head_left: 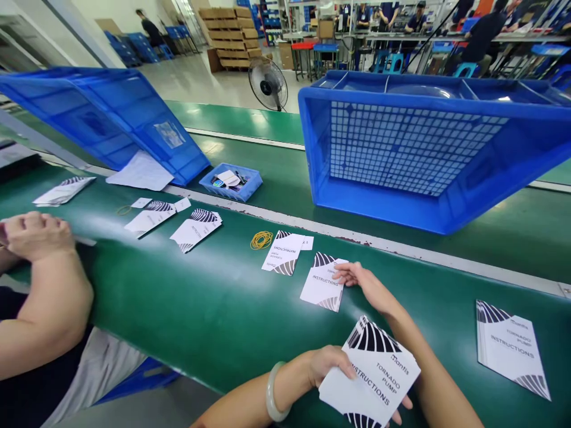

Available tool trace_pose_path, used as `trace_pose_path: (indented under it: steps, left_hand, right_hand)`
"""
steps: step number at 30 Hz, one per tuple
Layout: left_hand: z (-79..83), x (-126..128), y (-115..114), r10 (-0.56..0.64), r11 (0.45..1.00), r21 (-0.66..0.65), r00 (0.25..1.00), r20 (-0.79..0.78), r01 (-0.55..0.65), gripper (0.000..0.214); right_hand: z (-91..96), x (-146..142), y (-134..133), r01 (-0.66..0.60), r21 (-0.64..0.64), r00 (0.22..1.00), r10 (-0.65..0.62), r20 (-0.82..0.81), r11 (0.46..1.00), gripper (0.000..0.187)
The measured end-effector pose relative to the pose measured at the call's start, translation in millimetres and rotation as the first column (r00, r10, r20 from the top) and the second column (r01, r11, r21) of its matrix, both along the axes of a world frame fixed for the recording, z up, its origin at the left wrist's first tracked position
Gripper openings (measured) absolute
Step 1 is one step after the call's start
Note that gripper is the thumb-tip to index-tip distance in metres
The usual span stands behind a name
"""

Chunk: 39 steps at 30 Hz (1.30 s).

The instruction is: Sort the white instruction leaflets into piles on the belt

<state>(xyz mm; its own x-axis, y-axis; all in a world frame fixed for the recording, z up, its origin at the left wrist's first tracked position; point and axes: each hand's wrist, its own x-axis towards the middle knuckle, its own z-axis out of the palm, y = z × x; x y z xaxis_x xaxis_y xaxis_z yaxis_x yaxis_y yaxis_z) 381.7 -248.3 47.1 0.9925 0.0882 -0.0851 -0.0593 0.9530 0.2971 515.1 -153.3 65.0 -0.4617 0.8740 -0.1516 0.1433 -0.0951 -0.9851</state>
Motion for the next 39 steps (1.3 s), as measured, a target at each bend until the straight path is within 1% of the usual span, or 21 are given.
trace_pose_path:
  steps: [2, 3, 4, 6, 8, 10, 13, 16, 19, 23, 25, 28, 32, 34, 36, 39]
  left_hand:
    - [1.9, -1.4, 5.5, 0.07, 0.998, 0.003, 0.998, -0.004, -0.07, 0.081]
    - [2.0, -1.7, 8.1, 0.11, 0.994, 0.001, 0.994, -0.006, -0.11, 0.082]
    - [1.6, -1.8, 10.1, 0.152, 0.988, -0.004, 0.988, -0.009, -0.152, 0.082]
    - [-0.9, -1.7, 12.2, 0.24, 0.971, -0.014, 0.97, -0.028, -0.24, 0.079]
    - [-5.5, -1.7, 11.3, 0.282, 0.959, -0.015, 0.958, -0.059, -0.283, 0.072]
    - [-12.2, -2.0, 8.2, 0.287, 0.958, -0.003, 0.953, -0.099, -0.288, 0.064]
    - [-22.9, -2.7, 2.1, 0.31, 0.95, 0.028, 0.934, -0.179, -0.311, 0.056]
    - [-28.7, -3.2, -1.7, 0.346, 0.938, 0.036, 0.916, -0.202, -0.346, 0.06]
    - [-28.8, -3.2, -2.6, 0.33, 0.943, 0.044, 0.914, -0.235, -0.329, 0.058]
    - [-28.8, -3.0, -4.3, 0.314, 0.947, 0.044, 0.896, -0.314, -0.317, 0.047]
    - [-29.2, -2.7, -5.8, 0.32, 0.944, 0.033, 0.893, -0.316, -0.327, 0.046]
    - [-28.2, -1.8, -7.2, 0.352, 0.932, 0.029, 0.881, -0.318, -0.362, 0.044]
    - [-26.0, -1.2, -5.3, 0.372, 0.921, 0.008, 0.874, -0.313, -0.39, 0.035]
    - [-25.7, -1.5, -3.1, 0.377, 0.917, -0.006, 0.872, -0.314, -0.398, 0.036]
    - [-24.9, -2.1, -0.2, 0.395, 0.907, -0.016, 0.864, -0.312, -0.421, 0.038]
    - [-19.4, -4.2, 6.1, 0.427, 0.891, -0.034, 0.859, -0.283, -0.454, 0.041]
  right_hand:
    - [-13.2, 17.3, -25.2, 0.093, -0.054, 0.995, -0.095, -0.032, 0.994, 0.066]
    - [-17.5, 27.9, -41.2, 0.167, -0.112, 0.983, -0.174, -0.056, 0.98, 0.066]
    - [-20.1, 38.2, -57.9, 0.239, -0.163, 0.966, -0.251, -0.063, 0.957, 0.065]
    - [-20.7, 53.9, -89.0, 0.366, -0.229, 0.927, -0.376, 0.0, 0.902, 0.061]
    - [-17.1, 59.8, -111.6, 0.478, -0.205, 0.878, -0.47, 0.09, 0.854, 0.053]
    - [-12.6, 56.8, -123.8, 0.545, -0.166, 0.837, -0.521, 0.168, 0.822, 0.044]
    - [-8.4, 45.9, -128.2, 0.594, -0.154, 0.798, -0.553, 0.239, 0.79, 0.035]
    - [-6.6, 39.7, -128.9, 0.629, -0.145, 0.772, -0.593, 0.227, 0.763, 0.032]
    - [-4.7, 41.0, -133.4, 0.635, -0.126, 0.768, -0.606, 0.204, 0.762, 0.03]
    - [-3.4, 46.0, -141.2, 0.641, -0.074, 0.752, -0.607, 0.258, 0.764, 0.027]
    - [-3.1, 47.1, -143.6, 0.662, -0.029, 0.721, -0.626, 0.298, 0.749, 0.026]
    - [-0.5, 45.9, -145.0, 0.687, 0.031, 0.68, -0.657, 0.326, 0.726, 0.029]
    - [7.5, 44.1, -145.8, 0.68, 0.075, 0.66, -0.653, 0.372, 0.73, 0.03]
    - [11.8, 47.3, -146.6, 0.687, 0.093, 0.64, -0.66, 0.393, 0.721, 0.03]
    - [14.9, 54.2, -146.7, 0.73, 0.096, 0.599, -0.702, 0.386, 0.676, 0.03]
    - [14.2, 70.0, -142.6, 0.833, 0.022, 0.523, -0.8, 0.295, 0.553, 0.029]
